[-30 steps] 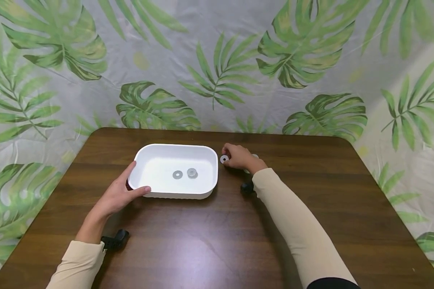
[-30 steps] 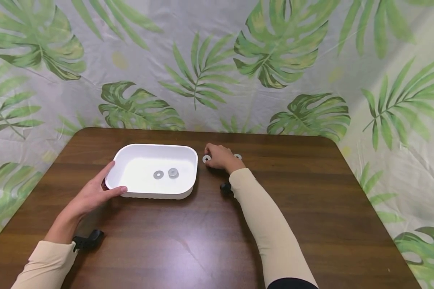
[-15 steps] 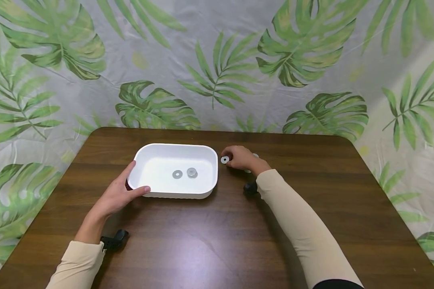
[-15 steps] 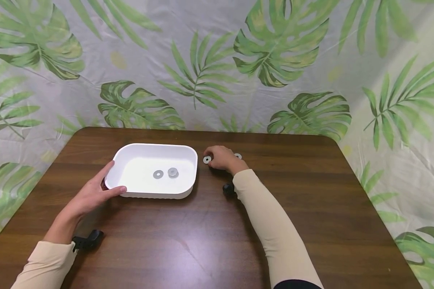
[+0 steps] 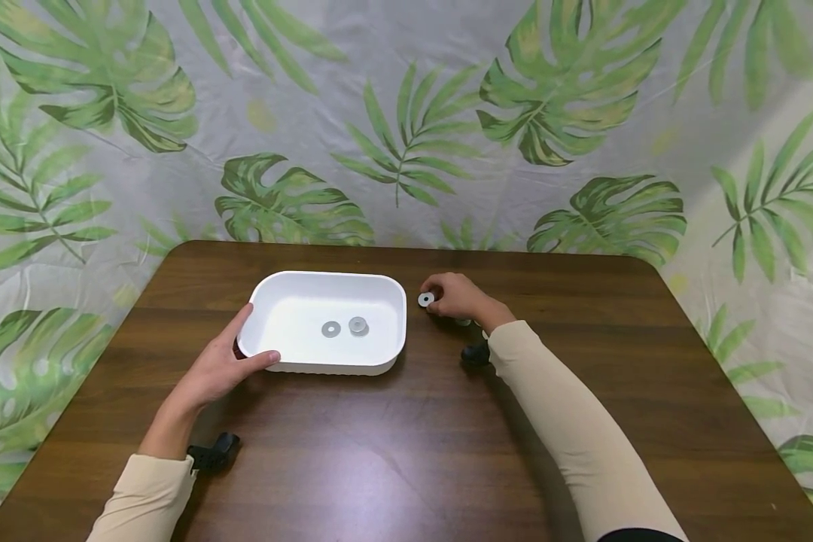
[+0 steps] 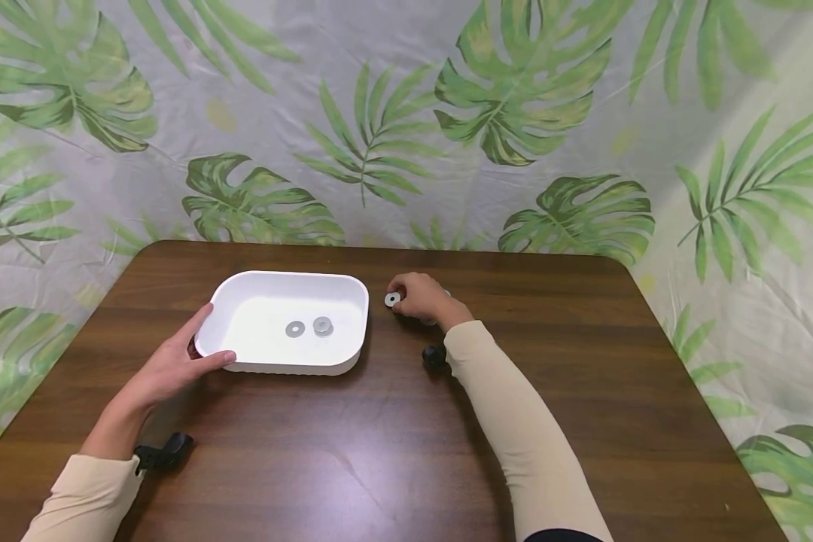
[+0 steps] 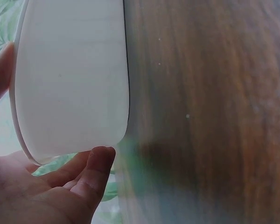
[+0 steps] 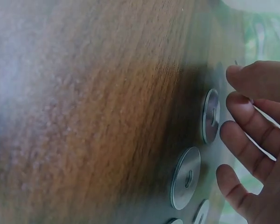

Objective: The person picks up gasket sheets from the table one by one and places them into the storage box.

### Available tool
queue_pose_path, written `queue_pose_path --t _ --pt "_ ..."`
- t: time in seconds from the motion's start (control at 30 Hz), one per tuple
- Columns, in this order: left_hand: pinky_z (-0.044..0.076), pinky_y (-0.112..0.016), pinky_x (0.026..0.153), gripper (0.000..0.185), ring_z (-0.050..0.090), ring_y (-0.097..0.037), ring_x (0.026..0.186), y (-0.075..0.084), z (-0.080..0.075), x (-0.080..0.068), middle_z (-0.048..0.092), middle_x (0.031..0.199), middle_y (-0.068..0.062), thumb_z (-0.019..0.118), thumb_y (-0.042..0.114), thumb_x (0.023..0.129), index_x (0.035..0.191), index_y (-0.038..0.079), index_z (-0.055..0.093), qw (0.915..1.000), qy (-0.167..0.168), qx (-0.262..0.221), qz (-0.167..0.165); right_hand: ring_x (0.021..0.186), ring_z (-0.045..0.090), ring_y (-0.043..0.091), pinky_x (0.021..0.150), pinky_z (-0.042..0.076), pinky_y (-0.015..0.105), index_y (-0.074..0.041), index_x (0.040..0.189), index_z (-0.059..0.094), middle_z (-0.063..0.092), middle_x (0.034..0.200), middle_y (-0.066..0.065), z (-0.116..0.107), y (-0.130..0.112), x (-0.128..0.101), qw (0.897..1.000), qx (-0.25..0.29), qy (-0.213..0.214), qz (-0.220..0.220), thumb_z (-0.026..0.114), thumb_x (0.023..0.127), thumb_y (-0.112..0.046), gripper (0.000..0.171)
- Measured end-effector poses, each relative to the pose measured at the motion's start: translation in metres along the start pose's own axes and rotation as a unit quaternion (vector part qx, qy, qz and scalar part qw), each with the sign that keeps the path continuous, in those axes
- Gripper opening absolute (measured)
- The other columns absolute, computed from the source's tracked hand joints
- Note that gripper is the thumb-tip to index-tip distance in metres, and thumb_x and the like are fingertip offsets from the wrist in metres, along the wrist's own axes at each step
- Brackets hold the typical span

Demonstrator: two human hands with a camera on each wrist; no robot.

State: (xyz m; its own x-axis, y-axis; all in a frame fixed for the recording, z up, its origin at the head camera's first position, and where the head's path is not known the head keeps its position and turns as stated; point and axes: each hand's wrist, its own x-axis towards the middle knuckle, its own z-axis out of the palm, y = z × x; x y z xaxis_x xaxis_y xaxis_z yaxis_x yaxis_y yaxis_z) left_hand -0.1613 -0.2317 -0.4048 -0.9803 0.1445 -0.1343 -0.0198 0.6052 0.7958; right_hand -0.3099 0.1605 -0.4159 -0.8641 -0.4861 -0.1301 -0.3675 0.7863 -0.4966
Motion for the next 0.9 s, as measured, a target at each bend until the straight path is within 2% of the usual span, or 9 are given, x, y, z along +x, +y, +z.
queue_pose_path --t 0.33,0.63,0.9 --pt "0.025 -0.06 0.114 0.107 0.023 -0.045 0.147 0.0 0.0 0.001 0.014 0.162 -0.031 0.074 0.035 0.088 0.16 0.008 -0.001 1.0 0.0 -0.008 0.002 0.102 0.063 0.026 0.09 0.051 0.041 -0.006 0.123 0.066 0.069 0.115 0.013 -0.005 0.0 -0.017 0.999 0.036 0.014 -0.004 0.069 0.091 -0.015 0.033" --pt "0.024 -0.061 0.115 0.107 0.022 -0.046 0.148 0.0 0.0 0.0 0.013 0.163 -0.03 0.074 0.035 0.088 0.16 0.008 0.0 0.9999 -0.002 -0.012 0.0 0.097 0.066 0.024 0.086 0.051 0.04 -0.006 0.12 0.067 0.071 0.109 0.012 -0.013 0.001 -0.028 0.998 0.058 0.031 -0.02 0.071 0.09 -0.015 0.032" --pt "0.025 -0.06 0.115 0.107 0.023 -0.045 0.147 -0.001 0.001 0.0 0.014 0.163 -0.031 0.074 0.034 0.088 0.16 0.008 0.0 0.9999 0.002 -0.014 0.002 0.108 0.063 0.027 0.093 0.051 0.043 -0.005 0.123 0.066 0.067 0.12 0.013 -0.023 -0.007 -0.038 0.997 0.046 0.038 -0.043 0.07 0.091 -0.015 0.034"
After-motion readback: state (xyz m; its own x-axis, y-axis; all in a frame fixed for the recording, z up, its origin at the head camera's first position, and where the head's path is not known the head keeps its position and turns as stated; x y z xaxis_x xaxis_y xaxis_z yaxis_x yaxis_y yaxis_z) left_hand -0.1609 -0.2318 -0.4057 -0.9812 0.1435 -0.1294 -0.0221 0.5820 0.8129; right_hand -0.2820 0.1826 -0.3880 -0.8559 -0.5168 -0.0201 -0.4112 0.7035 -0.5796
